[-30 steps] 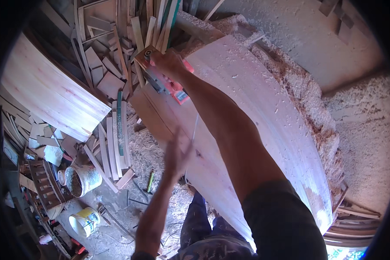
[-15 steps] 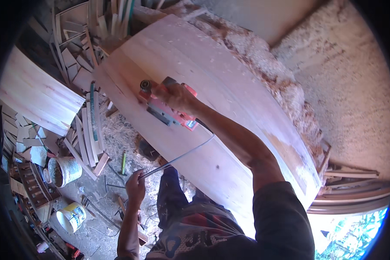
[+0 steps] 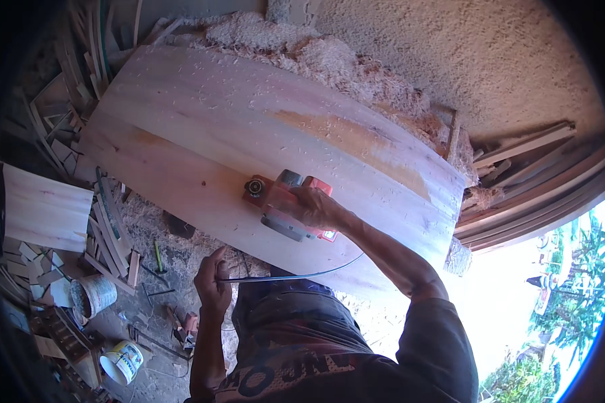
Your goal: The person uses a power planer to smooth a wooden board on a workbench and then uses a hand tool on a smaller piece of wood.
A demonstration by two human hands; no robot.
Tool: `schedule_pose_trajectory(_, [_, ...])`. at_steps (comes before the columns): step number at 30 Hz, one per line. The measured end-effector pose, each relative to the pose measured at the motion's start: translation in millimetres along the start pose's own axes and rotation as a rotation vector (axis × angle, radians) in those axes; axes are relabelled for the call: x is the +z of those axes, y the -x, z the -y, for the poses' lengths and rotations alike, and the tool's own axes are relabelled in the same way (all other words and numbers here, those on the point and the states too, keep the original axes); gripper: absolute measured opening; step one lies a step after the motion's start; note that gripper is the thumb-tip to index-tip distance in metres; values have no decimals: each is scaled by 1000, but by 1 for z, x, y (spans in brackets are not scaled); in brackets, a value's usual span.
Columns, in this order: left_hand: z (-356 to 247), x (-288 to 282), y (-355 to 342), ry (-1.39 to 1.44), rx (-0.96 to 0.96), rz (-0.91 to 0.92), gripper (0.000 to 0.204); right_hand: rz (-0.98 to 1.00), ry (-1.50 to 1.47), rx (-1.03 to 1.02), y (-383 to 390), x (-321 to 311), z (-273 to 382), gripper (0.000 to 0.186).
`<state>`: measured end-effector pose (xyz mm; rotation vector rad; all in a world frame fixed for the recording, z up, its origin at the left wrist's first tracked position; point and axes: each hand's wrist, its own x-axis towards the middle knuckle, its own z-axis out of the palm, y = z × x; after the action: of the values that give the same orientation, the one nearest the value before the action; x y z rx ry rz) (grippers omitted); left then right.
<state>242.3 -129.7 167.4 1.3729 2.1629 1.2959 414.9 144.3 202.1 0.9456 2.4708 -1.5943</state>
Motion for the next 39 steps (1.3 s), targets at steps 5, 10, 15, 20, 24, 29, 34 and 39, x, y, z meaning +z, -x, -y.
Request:
schedule_pose_trajectory(5, [-56, 68, 55, 57, 91, 102, 29, -154, 89, -132, 117, 10, -45, 39])
schedule_pose_trajectory(10, [-101, 124, 129, 61, 24, 222, 32, -85, 45, 38, 207, 16, -83, 45])
schedule_pose_trajectory(15, [-165, 176, 171, 18, 116, 219, 41, -152, 28, -69, 275, 10, -124, 45])
schedule_pose_trajectory(20, [-214, 227, 200, -41, 86, 388, 58, -320, -94, -247, 343, 6, -213, 45])
schedule_pose_trajectory(24, [-258, 274, 218, -131, 123, 520, 79, -95, 19, 55, 414, -42, -262, 52])
schedule_pose_trajectory(29, [-320, 344, 236, -129, 85, 745, 100, -88, -29, 101, 492, -92, -303, 53])
schedule_pose_trajectory(34, [-359, 413, 252, -233, 190, 749, 108, -46, 6, 97, 542, -130, -348, 54])
schedule_pose_trajectory(39, [-382, 442, 252, -468, 146, 849, 114, -19, -38, -1, 550, -141, -370, 62])
